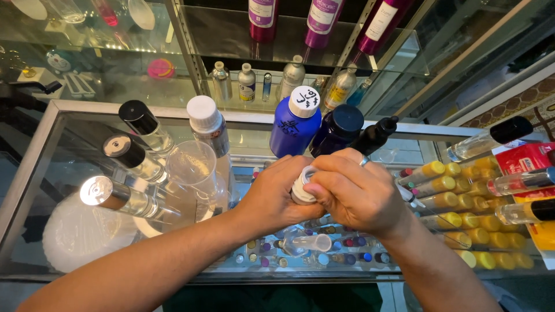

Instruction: Using a syringe to extract liquid perfume essence from a small bottle and transferring it to a larger container.

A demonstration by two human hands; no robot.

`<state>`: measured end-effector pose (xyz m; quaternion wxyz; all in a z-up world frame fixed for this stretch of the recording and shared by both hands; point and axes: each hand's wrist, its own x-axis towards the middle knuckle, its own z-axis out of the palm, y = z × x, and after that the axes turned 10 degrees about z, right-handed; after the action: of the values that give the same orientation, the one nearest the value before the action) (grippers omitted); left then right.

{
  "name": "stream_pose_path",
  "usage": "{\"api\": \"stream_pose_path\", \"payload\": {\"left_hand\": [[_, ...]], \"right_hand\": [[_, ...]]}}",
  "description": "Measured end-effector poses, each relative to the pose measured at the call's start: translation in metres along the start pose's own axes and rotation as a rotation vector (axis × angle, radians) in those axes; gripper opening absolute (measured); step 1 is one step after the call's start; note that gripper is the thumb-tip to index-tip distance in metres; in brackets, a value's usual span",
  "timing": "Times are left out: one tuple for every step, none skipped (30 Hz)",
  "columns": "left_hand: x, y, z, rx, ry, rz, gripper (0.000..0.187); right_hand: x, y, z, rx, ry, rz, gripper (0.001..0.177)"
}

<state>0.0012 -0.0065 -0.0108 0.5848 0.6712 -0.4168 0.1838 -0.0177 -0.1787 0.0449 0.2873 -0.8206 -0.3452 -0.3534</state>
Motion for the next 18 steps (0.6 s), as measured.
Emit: {"api": "stream_pose_path", "payload": {"left_hand": [[0.0011, 0.0010, 0.0006, 0.000, 0.005, 0.003, 0.041], [0.0006, 0.0006, 0.0004, 0.000, 0.005, 0.003, 0.041], [0.0001, 0.0002, 0.0003, 0.005, 0.007, 0.000, 0.041], [-0.0006, 0.0002, 0.0002, 0.010, 0.009, -0.003, 0.041], [-0.0003, -0.0002, 0.0007, 0.009, 0.009, -0.005, 0.041], [0.0001, -0.0005, 0.0011, 0.015, 0.008, 0.002, 0.042], [0.0006, -0.0008, 0.0014, 0.021, 0.008, 0.008, 0.043], [-0.0001, -0.0014, 0.0013, 0.021, 0.007, 0.008, 0.043], [-0.0005, -0.0020, 0.0012, 0.016, 0.003, 0.005, 0.043], [-0.0006, -0.0026, 0.0007, 0.012, -0.001, 0.004, 0.043], [-0.0006, -0.0033, 0.0008, 0.012, -0.002, 0.004, 0.043], [-0.0011, -0.0041, 0.0011, 0.005, 0.001, 0.004, 0.043], [-0.0016, -0.0049, 0.0016, -0.003, 0.004, 0.004, 0.043], [-0.0014, -0.0038, 0.0018, -0.004, 0.003, 0.003, 0.043], [-0.0011, -0.0025, 0.0019, 0.006, -0.001, 0.002, 0.042], [0.0000, -0.0017, 0.0016, 0.018, -0.004, 0.004, 0.041], [-0.0001, -0.0027, 0.0016, 0.018, -0.004, 0.005, 0.041], [-0.0006, -0.0033, 0.0014, 0.019, -0.005, 0.010, 0.041]], "right_hand": [[0.0004, -0.0008, -0.0001, -0.005, 0.004, -0.006, 0.021], [0.0004, -0.0008, -0.0001, -0.005, 0.003, -0.005, 0.021], [0.0005, -0.0007, -0.0001, -0.015, 0.005, -0.013, 0.021], [0.0003, -0.0008, -0.0003, -0.025, 0.006, -0.020, 0.021], [-0.0010, -0.0006, -0.0003, -0.025, 0.006, -0.019, 0.021], [-0.0022, -0.0005, -0.0004, -0.035, 0.005, -0.021, 0.021], [-0.0032, -0.0003, -0.0006, -0.045, 0.004, -0.022, 0.022], [-0.0036, -0.0002, -0.0002, -0.045, 0.004, -0.022, 0.022], [-0.0037, -0.0001, 0.0001, -0.049, 0.006, -0.023, 0.022], [-0.0035, 0.0001, 0.0004, -0.054, 0.008, -0.025, 0.022], [-0.0020, -0.0001, 0.0005, -0.054, 0.009, -0.025, 0.022], [-0.0012, -0.0005, 0.0007, -0.067, 0.013, -0.031, 0.024], [-0.0004, -0.0007, 0.0009, -0.080, 0.017, -0.037, 0.026], [-0.0014, 0.0001, 0.0011, -0.080, 0.017, -0.035, 0.026], [-0.0024, 0.0008, 0.0012, -0.082, 0.018, -0.039, 0.026], [-0.0026, 0.0021, 0.0016, -0.085, 0.020, -0.045, 0.025], [-0.0017, 0.0021, 0.0019, -0.086, 0.021, -0.046, 0.025], [-0.0010, 0.0020, 0.0023, -0.084, 0.023, -0.048, 0.026]]}}
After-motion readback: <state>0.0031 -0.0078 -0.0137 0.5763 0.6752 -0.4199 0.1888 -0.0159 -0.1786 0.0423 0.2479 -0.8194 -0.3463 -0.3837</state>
